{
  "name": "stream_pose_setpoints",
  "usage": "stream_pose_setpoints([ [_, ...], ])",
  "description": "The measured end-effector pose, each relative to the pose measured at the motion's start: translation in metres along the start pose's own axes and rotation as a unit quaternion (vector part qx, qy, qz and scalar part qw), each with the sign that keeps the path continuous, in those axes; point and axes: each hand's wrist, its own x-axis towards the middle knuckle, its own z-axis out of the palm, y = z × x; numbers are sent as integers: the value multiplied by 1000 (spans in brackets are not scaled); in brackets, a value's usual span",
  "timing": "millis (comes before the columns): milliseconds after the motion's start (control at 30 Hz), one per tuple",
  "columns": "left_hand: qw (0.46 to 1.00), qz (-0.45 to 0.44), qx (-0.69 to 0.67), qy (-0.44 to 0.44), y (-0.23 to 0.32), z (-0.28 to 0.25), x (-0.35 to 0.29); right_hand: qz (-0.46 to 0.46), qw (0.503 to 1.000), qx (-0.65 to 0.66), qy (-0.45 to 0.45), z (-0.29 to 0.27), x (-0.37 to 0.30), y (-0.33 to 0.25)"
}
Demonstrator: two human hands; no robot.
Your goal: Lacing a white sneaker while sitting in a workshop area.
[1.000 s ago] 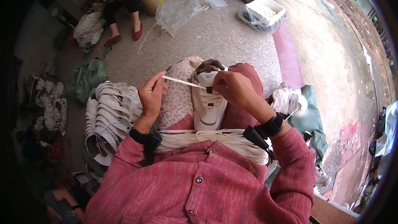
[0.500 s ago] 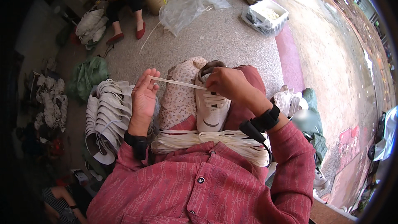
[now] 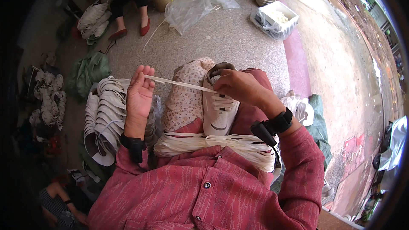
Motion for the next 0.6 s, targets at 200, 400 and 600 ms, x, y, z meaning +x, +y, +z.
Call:
stream_pose_setpoints([
  [200,999,9,3,-43,12,14,0,8,1000,-20,-3,-1,0,-3],
  [400,995,25,12,-94,20,26,-3,4,999,-48,20,4,0,-4],
  [600,996,42,-1,-80,25,27,-4,-15,998,-50,25,5,-3,-5],
])
